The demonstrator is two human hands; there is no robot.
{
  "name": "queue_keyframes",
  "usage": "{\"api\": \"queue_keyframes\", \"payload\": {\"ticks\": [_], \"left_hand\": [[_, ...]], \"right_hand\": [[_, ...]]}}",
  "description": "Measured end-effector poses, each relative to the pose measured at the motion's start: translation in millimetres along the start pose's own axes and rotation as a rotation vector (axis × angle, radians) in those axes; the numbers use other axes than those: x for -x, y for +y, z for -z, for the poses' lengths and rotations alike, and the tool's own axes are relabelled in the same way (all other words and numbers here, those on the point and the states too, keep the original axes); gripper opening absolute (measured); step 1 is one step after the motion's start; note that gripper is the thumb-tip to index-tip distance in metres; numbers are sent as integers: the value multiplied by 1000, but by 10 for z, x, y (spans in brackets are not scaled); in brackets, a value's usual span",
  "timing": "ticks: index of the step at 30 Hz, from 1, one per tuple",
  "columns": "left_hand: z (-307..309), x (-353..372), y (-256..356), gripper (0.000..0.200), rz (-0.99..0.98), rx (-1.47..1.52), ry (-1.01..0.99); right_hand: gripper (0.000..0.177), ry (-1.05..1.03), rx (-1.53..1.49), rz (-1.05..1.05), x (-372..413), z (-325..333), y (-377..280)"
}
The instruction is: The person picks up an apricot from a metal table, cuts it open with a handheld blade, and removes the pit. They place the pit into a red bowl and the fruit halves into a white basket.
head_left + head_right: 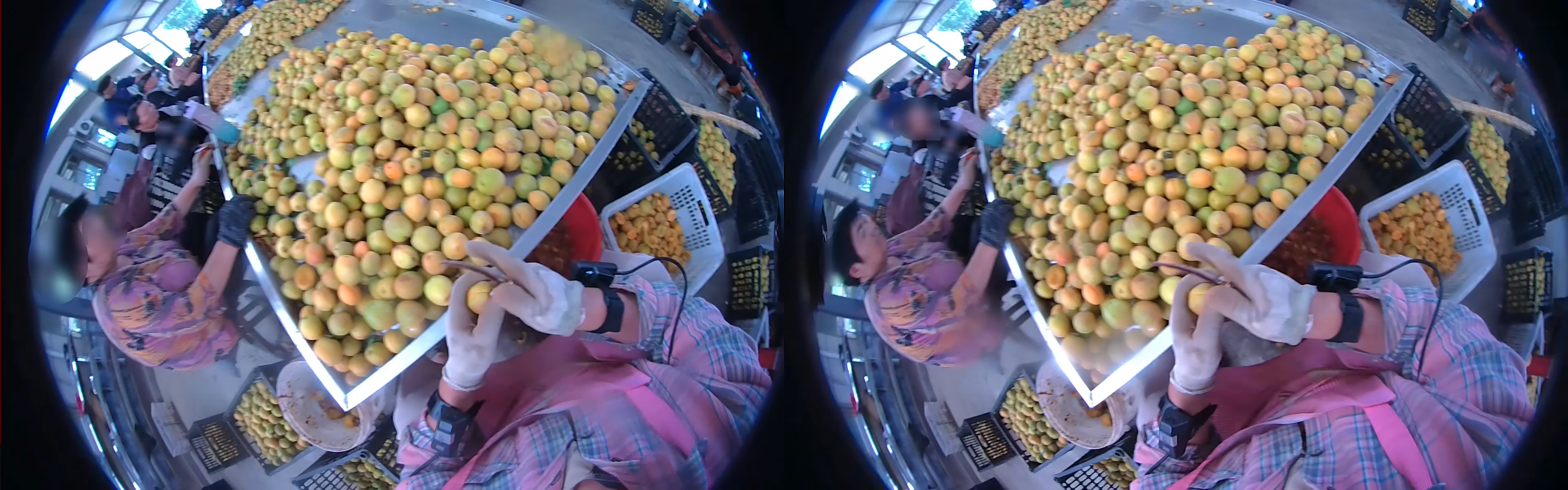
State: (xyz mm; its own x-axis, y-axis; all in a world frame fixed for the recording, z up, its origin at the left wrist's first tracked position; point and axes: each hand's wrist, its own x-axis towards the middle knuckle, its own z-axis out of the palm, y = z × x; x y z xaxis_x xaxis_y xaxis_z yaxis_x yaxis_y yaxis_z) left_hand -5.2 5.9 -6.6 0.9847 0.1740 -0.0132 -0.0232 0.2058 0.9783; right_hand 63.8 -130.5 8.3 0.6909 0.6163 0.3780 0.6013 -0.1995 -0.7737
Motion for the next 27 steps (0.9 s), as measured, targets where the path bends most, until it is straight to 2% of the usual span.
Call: {"api": "queue_keyframes", "payload": {"ticks": [1,3,5,7,9,10,12,13,15,17,19,21,24,26,27], "left_hand": [[6,-19,19,32,29,33,-1],[10,-37,60,32,-9,33,-1],[11,-32,88,32,103,59,54],[10,-34,32,36,87,85,28],[41,-28,-113,45,-66,59,-49],[95,-34,-206,53,-131,-61,-70],[111,-29,-185,52,-169,-159,-73],[122,-33,-170,51,-210,-260,-74],[132,-54,-158,51,-244,-310,-73],[140,-79,-133,51,-280,-367,-73],[133,-85,-96,50,-260,-415,-65],[140,-117,-86,48,-304,-436,-76],[154,-115,-109,46,-256,-477,-85],[187,-134,-183,42,-252,-667,-68],[181,-129,-166,42,-247,-663,-72]], "right_hand": [[62,78,142,110,-26,-28,27],[62,-270,-495,-556,-111,244,-277],[61,-220,-487,-535,-43,183,-227],[60,-173,-471,-524,33,43,-100],[52,172,160,82,106,-152,99],[52,173,160,79,117,-187,184],[35,252,354,337,33,-174,237],[35,256,353,336,67,-101,188],[30,-229,-1003,-845,-20,177,-172],[33,-188,-940,-817,-20,118,-167],[36,-232,-1185,-1031,-55,187,-206],[38,-292,-1254,-1024,-64,220,-187],[43,-381,-1349,-1050,-72,262,-167],[44,-411,-1378,-1081,-88,277,-162],[45,-415,-1391,-1065,-80,284,-166]]}}
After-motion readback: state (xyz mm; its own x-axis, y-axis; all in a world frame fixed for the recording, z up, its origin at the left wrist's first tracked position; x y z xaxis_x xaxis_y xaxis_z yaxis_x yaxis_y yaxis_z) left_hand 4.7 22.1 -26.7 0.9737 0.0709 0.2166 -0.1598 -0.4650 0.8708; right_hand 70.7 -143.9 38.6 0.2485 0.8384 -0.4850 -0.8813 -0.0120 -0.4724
